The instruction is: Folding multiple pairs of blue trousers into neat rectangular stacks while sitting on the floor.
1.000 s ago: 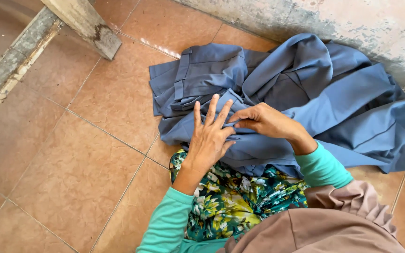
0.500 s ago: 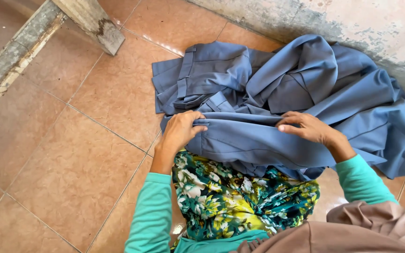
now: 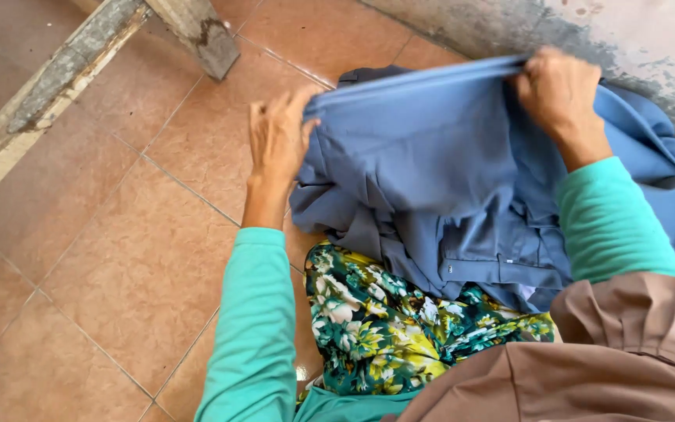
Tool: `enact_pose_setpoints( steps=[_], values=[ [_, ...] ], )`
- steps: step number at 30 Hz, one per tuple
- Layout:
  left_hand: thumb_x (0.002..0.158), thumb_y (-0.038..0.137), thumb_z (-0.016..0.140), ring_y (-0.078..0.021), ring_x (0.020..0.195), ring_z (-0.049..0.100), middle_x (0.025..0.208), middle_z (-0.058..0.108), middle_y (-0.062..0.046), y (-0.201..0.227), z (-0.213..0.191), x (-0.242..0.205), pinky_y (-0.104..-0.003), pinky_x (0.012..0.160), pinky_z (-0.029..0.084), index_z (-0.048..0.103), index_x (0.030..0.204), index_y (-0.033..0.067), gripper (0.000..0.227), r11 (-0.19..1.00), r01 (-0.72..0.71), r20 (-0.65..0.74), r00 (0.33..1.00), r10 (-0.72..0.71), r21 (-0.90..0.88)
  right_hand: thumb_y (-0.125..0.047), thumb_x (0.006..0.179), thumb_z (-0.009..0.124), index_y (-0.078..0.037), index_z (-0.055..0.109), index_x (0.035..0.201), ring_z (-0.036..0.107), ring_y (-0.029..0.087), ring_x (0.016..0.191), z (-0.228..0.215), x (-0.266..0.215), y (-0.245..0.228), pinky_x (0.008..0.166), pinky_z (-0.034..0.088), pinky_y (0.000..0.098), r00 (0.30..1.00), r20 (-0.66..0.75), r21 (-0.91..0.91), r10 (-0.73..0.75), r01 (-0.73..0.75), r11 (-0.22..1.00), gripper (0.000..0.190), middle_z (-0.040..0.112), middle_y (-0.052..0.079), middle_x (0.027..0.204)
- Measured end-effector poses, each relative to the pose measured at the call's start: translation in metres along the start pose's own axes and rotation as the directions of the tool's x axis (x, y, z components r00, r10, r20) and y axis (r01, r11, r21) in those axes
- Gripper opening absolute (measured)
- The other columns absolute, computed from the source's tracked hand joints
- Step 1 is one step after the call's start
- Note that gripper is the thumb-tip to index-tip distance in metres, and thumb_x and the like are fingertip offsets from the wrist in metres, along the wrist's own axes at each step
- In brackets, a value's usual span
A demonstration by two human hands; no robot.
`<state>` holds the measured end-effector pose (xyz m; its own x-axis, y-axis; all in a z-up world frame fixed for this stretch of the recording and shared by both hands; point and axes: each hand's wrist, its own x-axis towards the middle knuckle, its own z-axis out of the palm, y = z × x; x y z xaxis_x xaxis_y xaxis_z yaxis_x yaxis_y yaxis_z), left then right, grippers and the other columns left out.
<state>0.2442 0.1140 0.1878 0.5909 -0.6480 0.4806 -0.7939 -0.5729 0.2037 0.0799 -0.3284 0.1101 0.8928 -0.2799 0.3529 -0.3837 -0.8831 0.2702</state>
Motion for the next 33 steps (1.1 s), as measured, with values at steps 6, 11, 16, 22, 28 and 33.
enact_pose_setpoints(
  steps=[6, 11, 16, 22, 28, 33],
  values=[
    [0.107, 0.009, 0.051, -0.0211, 0.091, 0.059, 0.104, 0.060, -0.002, -0.031, -0.091, -0.027, -0.035, 0.080, 0.037, 0.063, 0.104, 0.0183, 0.016, 0.924, -0.020, -0.410, 0.892, 0.189, 0.383, -0.007, 0.090, 0.073, -0.003, 0.059, 0.081, 0.067, 0.034, 0.076, -0.101, 0.046, -0.105, 0.054, 0.043, 0.0444, 0.764, -0.645, 0.289, 0.005, 0.237, 0.928, 0.017, 0.076, 0.011, 0.110],
    [0.103, 0.019, 0.063, -0.0204, 0.092, 0.060, 0.106, 0.063, -0.001, -0.127, -0.011, -0.198, -0.035, 0.074, 0.043, 0.062, 0.098, 0.0244, 0.008, 0.819, -0.023, -0.167, 0.975, 0.145, 0.574, -0.021, 0.090, 0.066, -0.017, 0.065, 0.077, 0.067, 0.020, 0.077, -0.005, -0.028, -0.221, 0.052, 0.049, 0.0341, 0.862, -0.444, 0.276, -0.246, 0.393, 0.877, 0.014, 0.070, -0.003, 0.099],
    [0.096, 0.023, 0.060, -0.0193, 0.084, 0.059, 0.088, 0.058, 0.002, -0.146, 0.067, -0.368, -0.037, 0.072, 0.045, 0.056, 0.088, 0.0272, 0.010, 0.839, 0.037, 0.069, 0.994, -0.088, 0.542, -0.025, 0.083, 0.062, -0.024, 0.067, 0.067, 0.068, 0.017, 0.072, 0.074, -0.113, -0.333, 0.049, 0.054, 0.0323, 0.895, -0.143, 0.352, -0.422, 0.444, 0.824, 0.017, 0.063, -0.005, 0.074],
    [0.098, 0.020, 0.056, -0.0149, 0.087, 0.060, 0.091, 0.058, 0.008, -0.129, 0.069, -0.438, -0.034, 0.075, 0.045, 0.056, 0.096, 0.0329, 0.013, 0.731, 0.407, -0.036, 0.884, -0.466, 0.547, -0.011, 0.085, 0.057, -0.012, 0.073, 0.076, 0.070, 0.026, 0.078, 0.091, -0.107, -0.412, 0.056, 0.056, 0.0397, 0.870, 0.099, 0.325, -0.484, 0.431, 0.842, 0.018, 0.070, 0.004, 0.076],
    [0.099, 0.022, 0.053, -0.0129, 0.087, 0.059, 0.086, 0.056, 0.010, -0.145, 0.018, -0.511, -0.032, 0.079, 0.043, 0.052, 0.088, 0.0315, 0.015, 0.531, 0.556, -0.130, 0.759, -0.638, 0.639, -0.016, 0.090, 0.053, -0.015, 0.080, 0.090, 0.073, 0.026, 0.095, 0.076, -0.146, -0.516, 0.072, 0.057, 0.0406, 0.685, 0.323, 0.309, -0.653, 0.575, 0.757, 0.027, 0.078, 0.002, 0.093],
    [0.098, 0.032, 0.059, -0.0190, 0.084, 0.059, 0.083, 0.057, 0.005, -0.168, -0.012, -0.620, -0.041, 0.080, 0.044, 0.056, 0.083, 0.0290, 0.016, 0.253, 0.624, -0.240, 0.595, -0.767, 0.739, -0.013, 0.094, 0.050, -0.016, 0.077, 0.091, 0.071, 0.026, 0.092, 0.031, -0.205, -0.593, 0.064, 0.060, 0.0363, 0.573, 0.136, 0.447, -0.808, 0.693, 0.566, 0.027, 0.072, 0.005, 0.095]
  ],
)
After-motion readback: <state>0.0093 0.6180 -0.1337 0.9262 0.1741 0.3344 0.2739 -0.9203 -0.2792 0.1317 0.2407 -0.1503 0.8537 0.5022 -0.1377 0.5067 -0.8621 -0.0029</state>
